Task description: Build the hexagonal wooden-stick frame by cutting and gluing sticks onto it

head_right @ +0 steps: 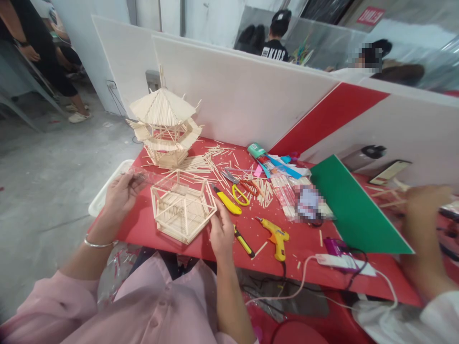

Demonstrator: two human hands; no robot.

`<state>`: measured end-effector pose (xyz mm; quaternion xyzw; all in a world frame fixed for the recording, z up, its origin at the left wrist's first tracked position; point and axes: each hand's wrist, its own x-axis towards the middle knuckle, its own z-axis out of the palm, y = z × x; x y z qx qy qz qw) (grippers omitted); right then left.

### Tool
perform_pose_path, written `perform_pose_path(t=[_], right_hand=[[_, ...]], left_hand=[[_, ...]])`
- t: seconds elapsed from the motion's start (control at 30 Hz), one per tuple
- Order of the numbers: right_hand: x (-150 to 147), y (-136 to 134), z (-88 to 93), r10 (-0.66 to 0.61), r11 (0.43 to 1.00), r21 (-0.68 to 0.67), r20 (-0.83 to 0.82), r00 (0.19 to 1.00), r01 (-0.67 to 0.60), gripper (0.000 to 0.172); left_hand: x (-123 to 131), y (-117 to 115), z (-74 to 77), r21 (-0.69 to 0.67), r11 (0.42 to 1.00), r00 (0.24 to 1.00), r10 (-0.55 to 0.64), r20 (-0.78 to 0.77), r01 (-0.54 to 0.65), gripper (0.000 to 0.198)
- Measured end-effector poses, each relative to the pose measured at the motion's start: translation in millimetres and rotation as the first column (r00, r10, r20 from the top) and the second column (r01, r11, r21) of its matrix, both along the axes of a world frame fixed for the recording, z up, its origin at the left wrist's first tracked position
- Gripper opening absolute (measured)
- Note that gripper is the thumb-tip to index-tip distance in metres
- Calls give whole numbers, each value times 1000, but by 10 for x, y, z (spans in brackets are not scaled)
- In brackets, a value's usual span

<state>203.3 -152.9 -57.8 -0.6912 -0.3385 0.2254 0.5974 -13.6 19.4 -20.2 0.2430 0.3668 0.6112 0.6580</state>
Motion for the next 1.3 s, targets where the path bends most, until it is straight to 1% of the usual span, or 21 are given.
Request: perform_pose_path(t=[0.2,0.33,0.43,0.5,0.57,0.63,0.67,0.73,0.77,0.8,0.87,0.93,1.0,1.07,1.13,1.2,1.3], right_hand=[[-9,-12,48,6,1000,-11,8,1000,-6,49],[-17,-24,19,12,1000,-28,6,1000,-12,48],[16,-26,34,-2,1000,-4,82,997,2,46],[71,0,141,-16,1000,28,186,982,11,44],[142,76,333,9,999,48,305,952,-25,38],[209,222,562,86,993,43,393,915,-112,31],[235,324,666,150,985,19,416,897,-173,29],[260,569,819,320,947,-100,405,857,-306,29],[261,702,862,408,913,-171,389,826,-371,29],[254,831,883,493,870,-234,370,788,-434,29],[229,1051,882,625,780,-316,338,704,-540,27],[203,1191,861,711,701,-378,309,631,-605,29],[188,1245,856,755,650,-437,279,594,-621,37],[182,1241,872,764,634,-468,260,590,-615,44],[176,1214,894,770,625,-472,244,589,-622,48],[163,1190,905,788,603,-456,214,577,-655,46],[139,1180,887,808,575,-421,161,566,-701,39]], left_hand=[[-24,12,-23,-7,1000,1000,-5,-17,5,16],[-32,13,-37,3,1000,999,-16,-46,16,16],[-35,15,-38,9,1000,999,-17,-48,17,18],[-36,17,-33,10,1000,999,-21,-41,22,18],[-37,20,-27,5,1000,999,-28,-36,28,18],[-37,25,-23,-3,1000,999,-30,-34,30,17],[-37,28,-23,-4,1000,999,-31,-32,31,16],[-36,35,-26,-5,999,999,-32,-29,32,15],[-36,39,-28,-4,999,999,-32,-28,32,15],[-36,41,-29,-2,999,999,-34,-28,34,15],[-36,41,-27,-1,1000,999,-31,-28,31,15],[-36,34,-17,-6,1000,999,-24,-33,24,16],[-36,24,-4,-11,1000,999,-19,-44,19,17],[-37,16,6,-9,1000,998,-24,-50,24,18],[-37,14,9,-11,1000,998,-28,-49,27,18],[-35,17,5,-17,1000,998,-24,-52,23,17],[-30,23,-8,-19,1000,998,-26,-57,25,16]])
